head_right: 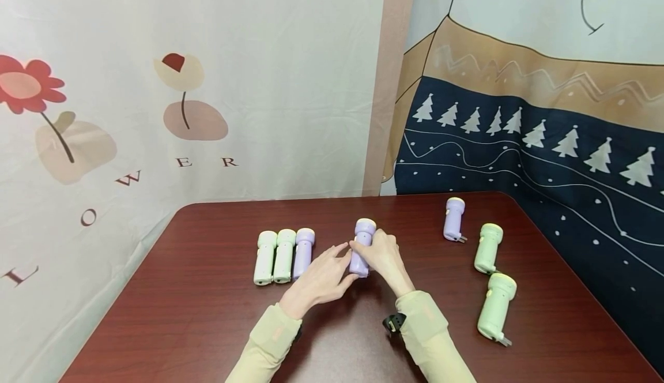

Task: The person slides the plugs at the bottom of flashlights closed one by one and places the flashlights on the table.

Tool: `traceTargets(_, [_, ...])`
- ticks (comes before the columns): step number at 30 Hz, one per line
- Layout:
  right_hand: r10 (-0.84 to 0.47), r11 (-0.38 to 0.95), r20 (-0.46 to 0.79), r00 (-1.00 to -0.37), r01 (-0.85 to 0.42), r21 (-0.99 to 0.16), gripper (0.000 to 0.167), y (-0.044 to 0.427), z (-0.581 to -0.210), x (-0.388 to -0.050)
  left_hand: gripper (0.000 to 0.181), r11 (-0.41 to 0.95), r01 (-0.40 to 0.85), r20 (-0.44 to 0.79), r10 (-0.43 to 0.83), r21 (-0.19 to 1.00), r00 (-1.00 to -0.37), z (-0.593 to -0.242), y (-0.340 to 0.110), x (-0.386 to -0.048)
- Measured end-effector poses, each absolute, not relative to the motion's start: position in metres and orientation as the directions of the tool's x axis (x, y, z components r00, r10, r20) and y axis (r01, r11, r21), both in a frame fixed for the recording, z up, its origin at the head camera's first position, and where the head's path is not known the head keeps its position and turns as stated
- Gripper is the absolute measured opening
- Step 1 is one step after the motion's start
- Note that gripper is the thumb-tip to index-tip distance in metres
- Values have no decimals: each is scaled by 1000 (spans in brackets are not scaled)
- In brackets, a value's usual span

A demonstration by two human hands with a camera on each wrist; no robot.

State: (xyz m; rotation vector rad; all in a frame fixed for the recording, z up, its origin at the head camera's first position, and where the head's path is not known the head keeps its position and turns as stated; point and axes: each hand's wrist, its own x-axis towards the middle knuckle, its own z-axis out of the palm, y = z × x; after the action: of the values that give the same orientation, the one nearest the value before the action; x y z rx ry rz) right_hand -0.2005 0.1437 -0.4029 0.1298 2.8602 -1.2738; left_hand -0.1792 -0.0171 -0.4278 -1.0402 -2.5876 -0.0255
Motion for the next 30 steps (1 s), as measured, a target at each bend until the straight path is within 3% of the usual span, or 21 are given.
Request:
traceTargets(13, [64,639,-54,-997,82,-765,45,137,-411,-203,52,725,680,405,656,-105,-637,-433,-26,-182])
traceTargets(25, [58,630,-29,-998,59,-775,45,135,-407,-202,49,748,663,325,636,-34,-700,-426,-26,-178])
traceTargets(30, [54,632,-21,-998,50,-773,44,135,-409,-202,48,745,664,335,642,-61,-689,-428,-29,-179])
